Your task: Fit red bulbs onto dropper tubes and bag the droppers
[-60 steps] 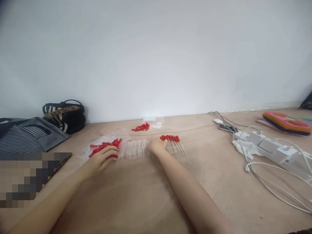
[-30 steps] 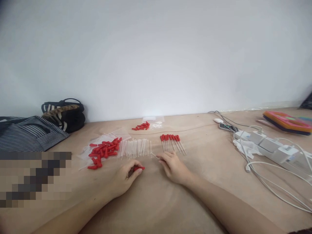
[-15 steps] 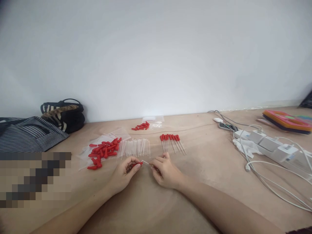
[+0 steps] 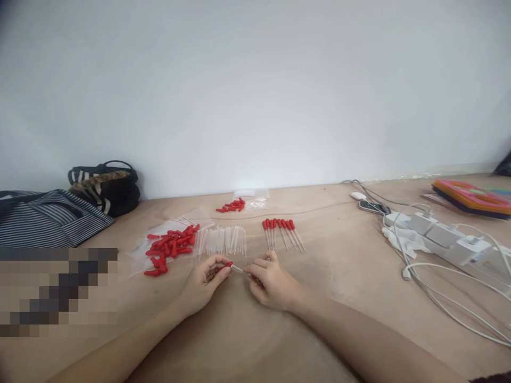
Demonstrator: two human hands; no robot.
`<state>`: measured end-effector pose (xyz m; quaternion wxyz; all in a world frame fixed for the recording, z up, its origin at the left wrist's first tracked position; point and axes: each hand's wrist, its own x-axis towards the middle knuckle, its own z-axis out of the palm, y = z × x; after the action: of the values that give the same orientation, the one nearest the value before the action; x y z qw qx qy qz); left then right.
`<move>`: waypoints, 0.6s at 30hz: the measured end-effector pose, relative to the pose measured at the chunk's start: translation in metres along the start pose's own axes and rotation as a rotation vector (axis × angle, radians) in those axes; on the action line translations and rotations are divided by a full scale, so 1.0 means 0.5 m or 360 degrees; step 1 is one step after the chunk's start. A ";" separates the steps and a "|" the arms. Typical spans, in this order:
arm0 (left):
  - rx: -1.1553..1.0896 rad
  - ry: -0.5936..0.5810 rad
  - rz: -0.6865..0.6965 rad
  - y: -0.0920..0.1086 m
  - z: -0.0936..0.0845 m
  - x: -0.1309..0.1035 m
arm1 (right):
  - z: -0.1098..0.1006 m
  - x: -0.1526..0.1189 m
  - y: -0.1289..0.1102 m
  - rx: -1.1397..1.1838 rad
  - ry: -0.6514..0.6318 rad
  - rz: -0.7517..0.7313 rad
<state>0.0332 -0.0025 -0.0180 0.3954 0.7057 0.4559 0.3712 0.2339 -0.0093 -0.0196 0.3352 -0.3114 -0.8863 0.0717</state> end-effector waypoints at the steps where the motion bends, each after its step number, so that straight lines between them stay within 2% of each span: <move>1: 0.0002 -0.0004 0.0017 -0.001 0.000 0.000 | -0.001 0.000 0.000 0.0001 0.0018 0.0020; 5: 0.0034 -0.0013 0.0067 -0.007 -0.001 0.001 | -0.005 0.002 -0.002 0.0019 0.0122 0.0115; 12: 0.0062 -0.0002 0.0056 -0.007 -0.003 0.001 | 0.002 0.000 0.000 0.0034 0.0045 0.0029; 18: 0.0000 0.0070 0.0025 -0.004 0.002 0.000 | 0.005 -0.002 0.001 0.0117 0.0087 0.0027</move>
<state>0.0332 -0.0024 -0.0200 0.3824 0.7009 0.4590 0.3897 0.2330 -0.0094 -0.0223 0.3698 -0.3083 -0.8709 0.0985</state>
